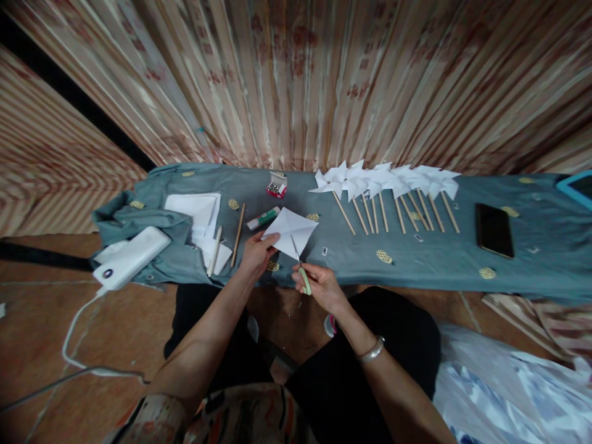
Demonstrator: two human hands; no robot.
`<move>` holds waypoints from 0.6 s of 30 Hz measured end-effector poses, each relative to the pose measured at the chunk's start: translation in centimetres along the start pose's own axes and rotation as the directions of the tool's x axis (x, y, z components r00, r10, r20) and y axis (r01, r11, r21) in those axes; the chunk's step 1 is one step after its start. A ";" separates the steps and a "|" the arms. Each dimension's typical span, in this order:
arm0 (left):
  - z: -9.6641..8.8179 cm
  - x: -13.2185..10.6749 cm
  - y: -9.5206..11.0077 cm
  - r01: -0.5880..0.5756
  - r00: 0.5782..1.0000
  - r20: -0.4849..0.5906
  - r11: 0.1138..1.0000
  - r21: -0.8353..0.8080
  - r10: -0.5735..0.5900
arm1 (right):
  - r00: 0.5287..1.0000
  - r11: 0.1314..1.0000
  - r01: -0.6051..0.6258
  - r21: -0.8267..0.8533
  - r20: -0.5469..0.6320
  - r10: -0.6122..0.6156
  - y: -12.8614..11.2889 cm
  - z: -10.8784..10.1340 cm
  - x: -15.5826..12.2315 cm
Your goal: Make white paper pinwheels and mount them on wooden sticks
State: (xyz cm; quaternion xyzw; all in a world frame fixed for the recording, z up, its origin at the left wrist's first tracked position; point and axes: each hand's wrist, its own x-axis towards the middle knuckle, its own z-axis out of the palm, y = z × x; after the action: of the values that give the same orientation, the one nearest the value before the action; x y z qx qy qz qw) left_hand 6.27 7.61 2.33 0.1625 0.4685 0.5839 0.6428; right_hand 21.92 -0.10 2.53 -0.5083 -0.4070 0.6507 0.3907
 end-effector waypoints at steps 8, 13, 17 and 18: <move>-0.2 0.1 0.1 0.007 1.000 0.015 1.000 -0.025 -0.007 | 0.993 0.996 -0.014 -0.086 0.115 0.024 -1.2 -0.3 -0.2; -0.3 0.2 1.0 0.037 0.999 0.033 0.996 -0.086 -0.035 | 0.962 0.982 -0.047 -0.185 0.255 0.094 -3.1 -2.9 -1.6; -0.5 0.2 1.6 0.078 0.996 0.044 0.992 -0.099 -0.074 | 0.967 0.988 -0.034 -0.151 0.246 0.071 -4.1 -5.3 -2.6; -0.6 0.1 1.6 0.071 0.996 0.059 0.995 -0.070 -0.067 | 0.980 0.991 -0.007 -0.132 0.197 0.033 -4.2 -5.7 -2.6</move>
State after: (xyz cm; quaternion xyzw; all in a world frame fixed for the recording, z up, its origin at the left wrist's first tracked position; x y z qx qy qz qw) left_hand 4.82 7.98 3.24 0.1394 0.4341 0.5732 0.6809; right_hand 28.34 -0.22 6.41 -0.4695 -0.4805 0.6739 0.3073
